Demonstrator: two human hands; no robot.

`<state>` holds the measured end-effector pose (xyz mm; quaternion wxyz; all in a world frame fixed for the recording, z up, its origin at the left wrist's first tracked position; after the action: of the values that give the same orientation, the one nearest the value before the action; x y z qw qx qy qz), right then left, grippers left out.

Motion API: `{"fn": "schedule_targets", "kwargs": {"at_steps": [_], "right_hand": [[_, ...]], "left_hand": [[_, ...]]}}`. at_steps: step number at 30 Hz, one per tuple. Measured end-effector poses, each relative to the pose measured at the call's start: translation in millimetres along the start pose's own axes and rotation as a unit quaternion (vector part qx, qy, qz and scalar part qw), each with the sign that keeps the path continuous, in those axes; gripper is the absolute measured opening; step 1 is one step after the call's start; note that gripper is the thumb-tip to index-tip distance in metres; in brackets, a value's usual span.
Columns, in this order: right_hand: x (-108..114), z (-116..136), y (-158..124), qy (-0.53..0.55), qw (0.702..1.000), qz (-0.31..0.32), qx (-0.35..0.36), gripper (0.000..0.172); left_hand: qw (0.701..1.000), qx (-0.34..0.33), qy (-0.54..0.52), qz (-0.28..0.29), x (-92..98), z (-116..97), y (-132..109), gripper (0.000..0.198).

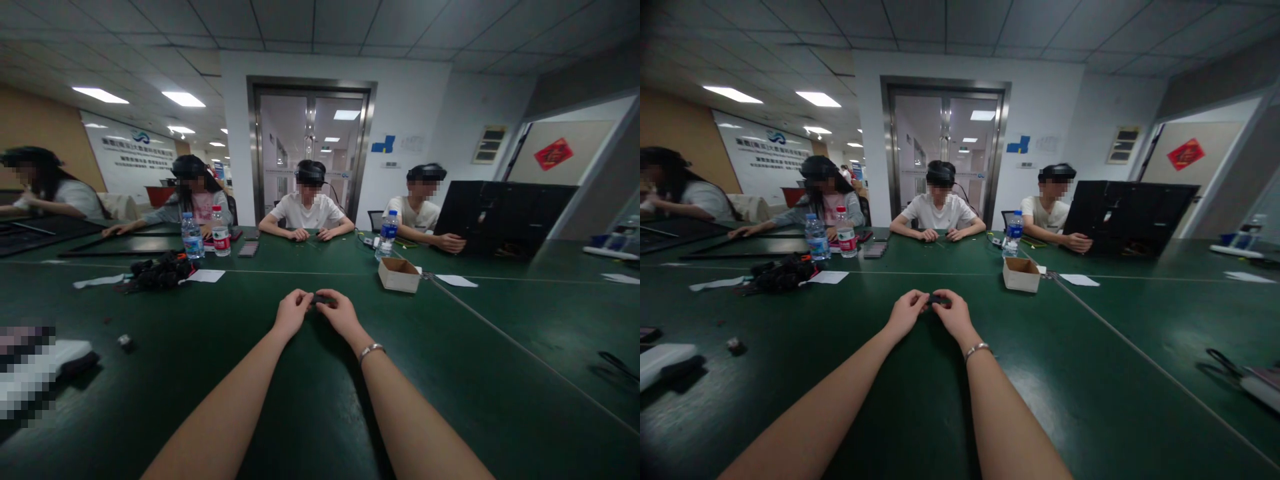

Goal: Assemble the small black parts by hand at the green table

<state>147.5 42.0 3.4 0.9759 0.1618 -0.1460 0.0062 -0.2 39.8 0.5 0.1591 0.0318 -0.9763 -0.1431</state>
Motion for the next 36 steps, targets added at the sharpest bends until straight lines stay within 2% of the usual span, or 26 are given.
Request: {"fn": "schedule_targets", "kwargs": {"at_steps": [8, 13, 18, 21, 29, 36], "right_hand": [[5.6, 0.6, -0.9, 0.143, 0.988, 0.028, -0.049, 0.036], [6.4, 1.8, -2.1, 0.173, 0.981, 0.019, -0.09, 0.033], [6.3, 1.8, -0.5, 0.203, 0.969, 0.038, -0.134, 0.024], [7.2, -0.7, 1.1, 0.21, 0.966, 0.052, -0.141, 0.023], [8.3, -1.4, 1.1, 0.239, 0.959, 0.038, -0.146, 0.019], [9.1, 2.9, -0.4, 0.256, 0.956, 0.037, -0.138, 0.019]], "left_hand": [[1.0, 0.001, -0.022, -0.006, -0.3, 2.4, 0.5, 0.034], [0.999, -0.021, -0.03, 0.002, 0.8, -0.5, -0.7, 0.031], [0.994, -0.01, -0.101, 0.032, 3.6, -7.0, 0.2, 0.027], [0.989, 0.0, -0.132, 0.064, 5.6, -10.5, -0.3, 0.027], [0.982, 0.006, -0.164, 0.088, 8.3, -12.2, -5.0, 0.029], [0.989, 0.011, -0.141, 0.044, 9.9, -1.5, 1.4, 0.032]]}}
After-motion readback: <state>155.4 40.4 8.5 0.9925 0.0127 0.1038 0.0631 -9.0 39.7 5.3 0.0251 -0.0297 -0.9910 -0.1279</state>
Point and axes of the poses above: each hand's wrist, its own y-axis towards the middle knuckle, its own x-axis out of the back of the hand, z = x × y, the point moved 3 cm from there along y, towards the middle knuckle, and after that the axes turned 1 degree about -z, right-handed, at the moved point
